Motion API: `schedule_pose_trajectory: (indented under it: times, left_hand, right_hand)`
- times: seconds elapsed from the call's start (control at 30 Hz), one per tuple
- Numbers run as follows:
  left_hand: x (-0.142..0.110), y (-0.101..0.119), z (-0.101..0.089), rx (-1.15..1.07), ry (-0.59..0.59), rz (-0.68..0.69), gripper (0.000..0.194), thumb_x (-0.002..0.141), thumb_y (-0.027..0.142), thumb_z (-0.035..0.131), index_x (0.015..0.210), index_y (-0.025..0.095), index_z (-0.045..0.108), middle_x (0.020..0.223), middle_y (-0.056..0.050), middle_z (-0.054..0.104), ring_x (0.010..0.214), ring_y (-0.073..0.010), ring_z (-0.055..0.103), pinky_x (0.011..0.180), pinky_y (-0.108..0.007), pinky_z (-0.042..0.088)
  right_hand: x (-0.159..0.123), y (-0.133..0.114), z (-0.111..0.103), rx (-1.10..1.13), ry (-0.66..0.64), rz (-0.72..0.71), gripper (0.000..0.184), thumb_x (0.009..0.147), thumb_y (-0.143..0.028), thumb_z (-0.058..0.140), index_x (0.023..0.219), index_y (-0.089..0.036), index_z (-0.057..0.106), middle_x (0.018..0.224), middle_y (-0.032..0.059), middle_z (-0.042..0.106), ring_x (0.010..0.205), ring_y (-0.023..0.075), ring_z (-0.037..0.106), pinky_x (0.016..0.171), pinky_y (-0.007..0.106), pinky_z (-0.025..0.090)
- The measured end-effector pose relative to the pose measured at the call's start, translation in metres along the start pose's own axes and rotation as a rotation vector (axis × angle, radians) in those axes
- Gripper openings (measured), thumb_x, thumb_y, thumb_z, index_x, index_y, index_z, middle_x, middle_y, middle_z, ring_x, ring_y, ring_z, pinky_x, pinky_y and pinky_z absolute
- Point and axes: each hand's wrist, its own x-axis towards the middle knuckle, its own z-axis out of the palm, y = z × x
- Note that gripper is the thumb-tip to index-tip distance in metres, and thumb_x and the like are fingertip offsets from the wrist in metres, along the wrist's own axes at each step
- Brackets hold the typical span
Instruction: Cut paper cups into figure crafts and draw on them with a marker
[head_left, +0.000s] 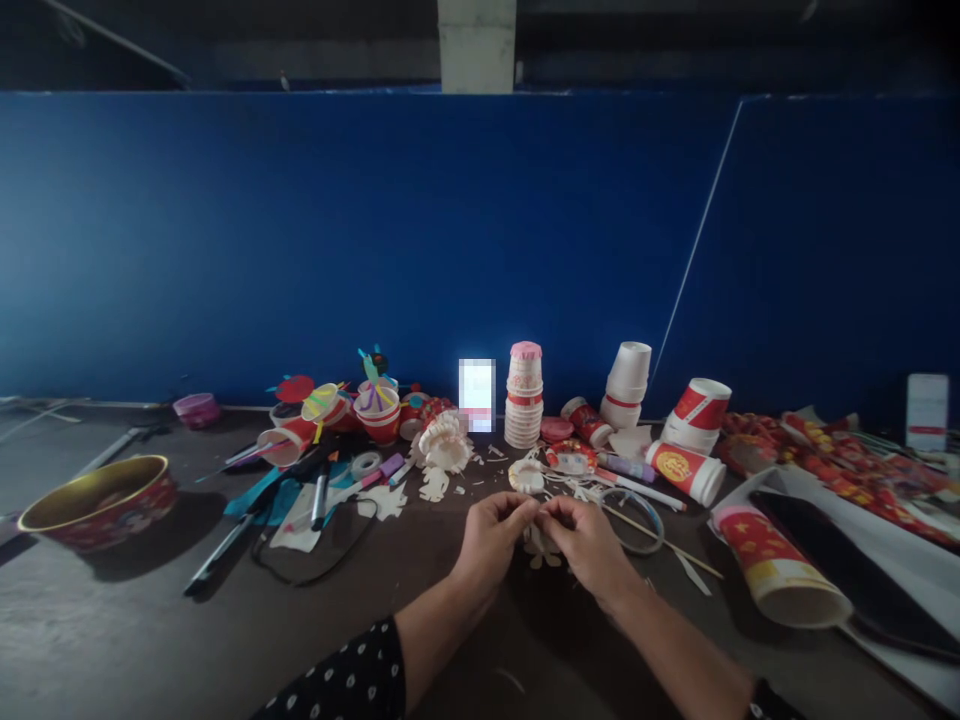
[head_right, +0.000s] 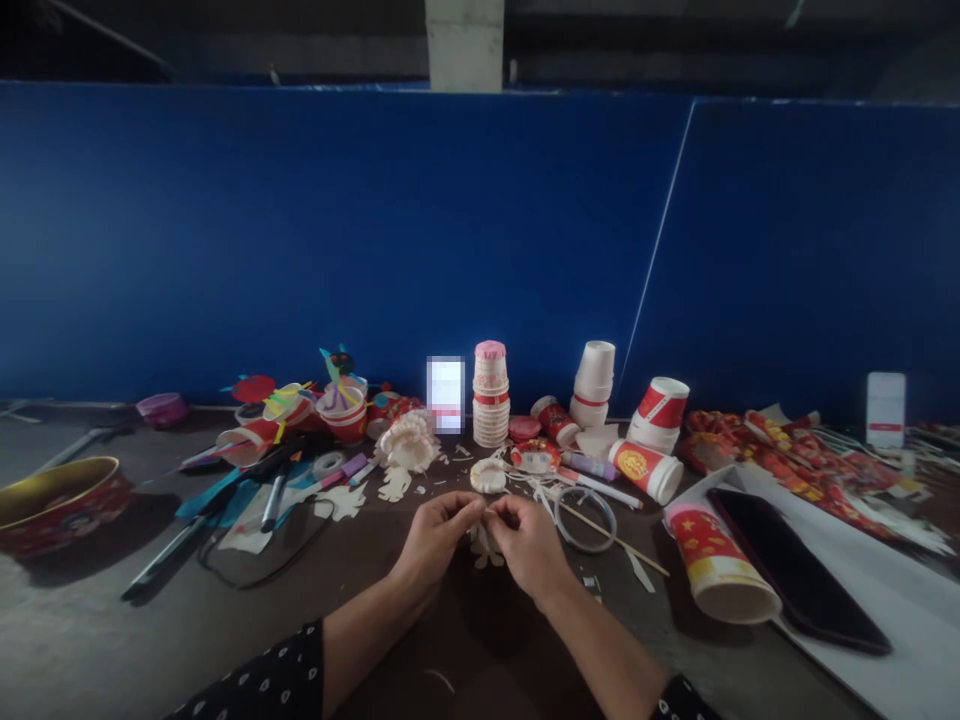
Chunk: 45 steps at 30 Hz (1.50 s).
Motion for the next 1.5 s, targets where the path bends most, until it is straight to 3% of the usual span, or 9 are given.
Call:
schedule_pose_trajectory:
  times: [0.2,0.57,0.83,1.07,1.27,1.5]
  left_hand:
    - [0.001,0.0,-0.003,0.096,0.038,0.022,0.025,0.061,0.036,0.064,0.058,0.011,0.063,0.051,-0.001,0.056,0.046,-0.009,0.044,0.047,-0.02,0.033]
    - [-0.001,0.0,0.0,0.021,0.021,0.02,0.031,0.063,0.042,0.062,0.063,0.011,0.062,0.051,0.001,0.053,0.047,-0.0082,0.042,0.047,-0.019,0.033]
    - [-0.001,0.001,-0.004,0.119,0.031,0.071,0.026,0.063,0.037,0.063,0.061,0.011,0.063,0.052,0.0,0.055,0.049,-0.0093,0.045,0.048,-0.019,0.034]
    - [-0.002,0.001,-0.006,0.244,0.112,0.23,0.022,0.067,0.032,0.06,0.078,0.014,0.063,0.065,-0.002,0.062,0.057,-0.0128,0.051,0.053,-0.021,0.039]
    - [-0.004,0.006,-0.011,0.565,0.111,0.544,0.012,0.073,0.025,0.055,0.069,0.018,0.064,0.072,-0.004,0.063,0.071,-0.0163,0.055,0.068,-0.026,0.04]
    - [-0.008,0.013,-0.013,0.908,0.082,0.737,0.019,0.079,0.025,0.049,0.075,0.019,0.066,0.075,-0.006,0.063,0.072,-0.0168,0.052,0.07,-0.031,0.037]
  right_hand:
    - [0.0,0.003,0.001,-0.035,-0.022,-0.001,0.027,0.073,-0.039,0.053,0.061,-0.015,0.058,0.051,-0.003,0.05,0.048,0.0095,0.042,0.046,0.02,0.033]
    - [0.003,0.007,0.001,-0.061,0.023,-0.017,0.025,0.072,-0.036,0.053,0.061,-0.015,0.058,0.05,-0.0028,0.052,0.048,0.0094,0.043,0.046,0.019,0.034]
    - [0.002,0.013,0.003,-0.071,0.003,-0.074,0.023,0.076,-0.034,0.051,0.066,-0.015,0.059,0.053,-0.002,0.054,0.049,0.0096,0.045,0.046,0.019,0.035]
    - [0.003,0.008,0.001,0.028,0.003,-0.075,0.019,0.075,-0.034,0.052,0.075,-0.017,0.061,0.063,0.0002,0.061,0.057,0.0135,0.053,0.053,0.022,0.042]
    - [0.001,0.0,-0.003,-0.004,0.0,-0.112,0.021,0.076,-0.033,0.051,0.077,-0.017,0.064,0.066,0.0012,0.063,0.062,0.0148,0.055,0.058,0.024,0.043]
    - [-0.001,-0.002,-0.005,-0.117,0.0,-0.14,0.023,0.077,-0.035,0.049,0.073,-0.017,0.064,0.057,-0.0007,0.06,0.052,0.014,0.053,0.05,0.023,0.04]
